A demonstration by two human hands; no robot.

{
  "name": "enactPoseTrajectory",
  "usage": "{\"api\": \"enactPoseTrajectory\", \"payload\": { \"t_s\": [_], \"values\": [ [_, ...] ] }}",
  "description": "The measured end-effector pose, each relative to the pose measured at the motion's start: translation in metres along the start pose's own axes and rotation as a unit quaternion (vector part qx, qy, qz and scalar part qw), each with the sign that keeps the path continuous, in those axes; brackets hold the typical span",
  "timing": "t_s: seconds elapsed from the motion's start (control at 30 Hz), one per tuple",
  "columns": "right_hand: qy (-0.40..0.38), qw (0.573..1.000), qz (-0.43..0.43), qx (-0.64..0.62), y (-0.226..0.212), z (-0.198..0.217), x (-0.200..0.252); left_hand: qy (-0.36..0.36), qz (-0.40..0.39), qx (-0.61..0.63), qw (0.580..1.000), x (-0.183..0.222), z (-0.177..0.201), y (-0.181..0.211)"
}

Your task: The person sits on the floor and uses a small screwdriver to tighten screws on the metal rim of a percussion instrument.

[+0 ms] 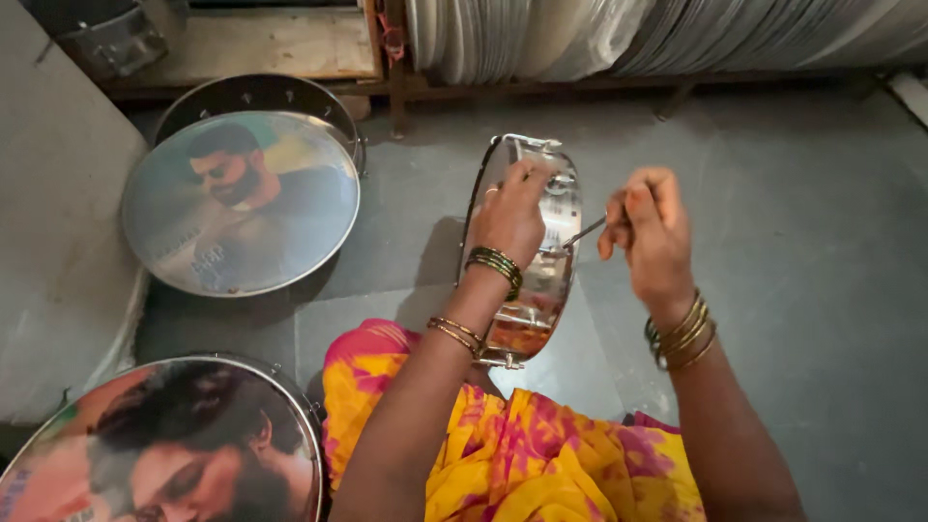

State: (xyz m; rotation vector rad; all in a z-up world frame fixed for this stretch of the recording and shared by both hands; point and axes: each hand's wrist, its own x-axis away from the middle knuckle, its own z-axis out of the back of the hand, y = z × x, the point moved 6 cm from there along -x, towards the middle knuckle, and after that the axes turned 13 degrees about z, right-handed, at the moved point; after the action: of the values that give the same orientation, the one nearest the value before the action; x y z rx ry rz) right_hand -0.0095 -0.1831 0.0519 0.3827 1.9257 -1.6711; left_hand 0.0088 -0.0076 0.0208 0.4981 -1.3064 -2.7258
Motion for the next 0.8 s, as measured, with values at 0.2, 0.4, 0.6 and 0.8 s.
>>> {"api": "enactPoseTrajectory", "payload": {
  "t_s": [0.2,0.4,0.6,0.8],
  "values": [
    [-0.064,0.984,-0.159,-0.051,0.027,0.006,-0.027,0.005,-0.003,-0.001,1.000,-0.001,-0.001,0.000],
    [-0.088,0.962,-0.229,-0.116,0.050,0.005,-0.037,0.000,-0.001,-0.015,1.000,-0.001,0.000,-0.001],
    [-0.094,0.964,-0.214,-0.127,0.043,0.008,-0.045,-0.005,-0.008,-0.019,1.000,0.003,-0.001,0.003],
    [-0.118,0.961,-0.226,-0.107,0.047,-0.002,-0.041,-0.013,-0.008,-0.031,0.999,0.003,-0.002,0.005]
  ]
}}
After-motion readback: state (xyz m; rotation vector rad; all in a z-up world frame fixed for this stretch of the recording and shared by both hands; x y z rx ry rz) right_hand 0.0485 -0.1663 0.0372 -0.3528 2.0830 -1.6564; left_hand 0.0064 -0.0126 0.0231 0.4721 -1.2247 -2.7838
